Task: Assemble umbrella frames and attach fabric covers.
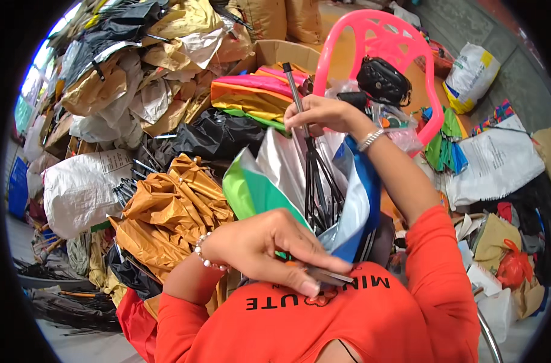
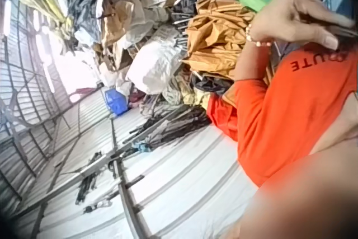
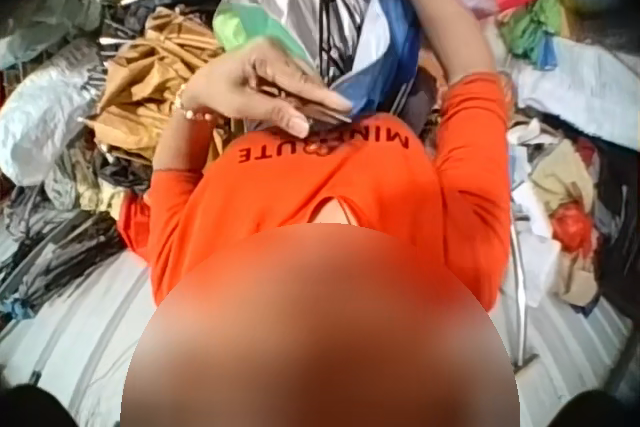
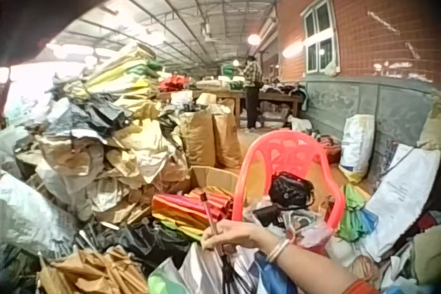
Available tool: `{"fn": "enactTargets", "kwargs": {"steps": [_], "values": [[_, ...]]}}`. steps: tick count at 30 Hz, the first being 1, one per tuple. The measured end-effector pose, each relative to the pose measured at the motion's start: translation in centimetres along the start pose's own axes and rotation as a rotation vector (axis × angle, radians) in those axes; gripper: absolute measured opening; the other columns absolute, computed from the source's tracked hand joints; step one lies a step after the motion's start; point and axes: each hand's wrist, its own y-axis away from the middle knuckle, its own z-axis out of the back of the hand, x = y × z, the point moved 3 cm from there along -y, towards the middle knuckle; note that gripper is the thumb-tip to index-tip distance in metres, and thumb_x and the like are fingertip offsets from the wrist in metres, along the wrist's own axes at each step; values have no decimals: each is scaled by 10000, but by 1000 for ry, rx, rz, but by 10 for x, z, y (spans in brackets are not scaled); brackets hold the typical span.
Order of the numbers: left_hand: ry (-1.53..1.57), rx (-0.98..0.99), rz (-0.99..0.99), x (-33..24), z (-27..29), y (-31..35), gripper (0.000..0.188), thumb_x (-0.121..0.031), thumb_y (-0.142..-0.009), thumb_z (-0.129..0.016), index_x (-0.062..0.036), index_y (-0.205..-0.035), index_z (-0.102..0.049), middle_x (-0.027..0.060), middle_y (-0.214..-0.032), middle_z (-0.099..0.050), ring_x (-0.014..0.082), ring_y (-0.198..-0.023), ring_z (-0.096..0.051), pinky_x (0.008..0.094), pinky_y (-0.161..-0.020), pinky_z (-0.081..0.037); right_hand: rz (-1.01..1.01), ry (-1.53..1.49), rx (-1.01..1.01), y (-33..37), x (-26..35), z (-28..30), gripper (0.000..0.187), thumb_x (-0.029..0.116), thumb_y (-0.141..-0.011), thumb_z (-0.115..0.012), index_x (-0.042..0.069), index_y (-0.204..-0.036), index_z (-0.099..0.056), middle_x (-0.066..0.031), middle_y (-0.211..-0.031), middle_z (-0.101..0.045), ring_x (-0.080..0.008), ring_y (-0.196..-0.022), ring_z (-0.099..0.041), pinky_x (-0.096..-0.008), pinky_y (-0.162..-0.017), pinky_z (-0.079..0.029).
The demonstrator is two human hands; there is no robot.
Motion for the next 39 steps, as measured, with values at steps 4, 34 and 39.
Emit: {"fn": "enactTargets", "kwargs": {"steps": [4, 34, 39], "values": [[193, -93, -10, -5, 18, -5, 444, -185, -822, -632, 13, -1205, -524, 116, -1037, -625, 74, -497, -449, 167, -477, -360, 395, 275, -17, 60, 98, -14, 168, 126, -800, -600, 23, -932, -623, 28, -634, -516, -30, -451, -407, -156, -399, -324], [-184, -1003, -638, -166, 154, -103, 277, -267, -887, -483, -19, -921, -602, 41, -694, -560, 116, -481, -481, 209, -456, -377, 599, -274, -383, 65, 134, -11, 254, 152, -800, -474, 54, -1031, -512, -43, -818, -469, -137, -760, -493, -252, -573, -412], [-131, -1134, -652, -178, 170, -100, 252, -261, -902, -474, -32, -887, -580, 44, -694, -568, 142, -527, -542, 225, -455, -395, 540, 23, -326, 61, 121, -57, 173, 52, -645, -480, 102, -791, -401, -37, -788, -453, -125, -759, -433, -238, -632, -365]]}}
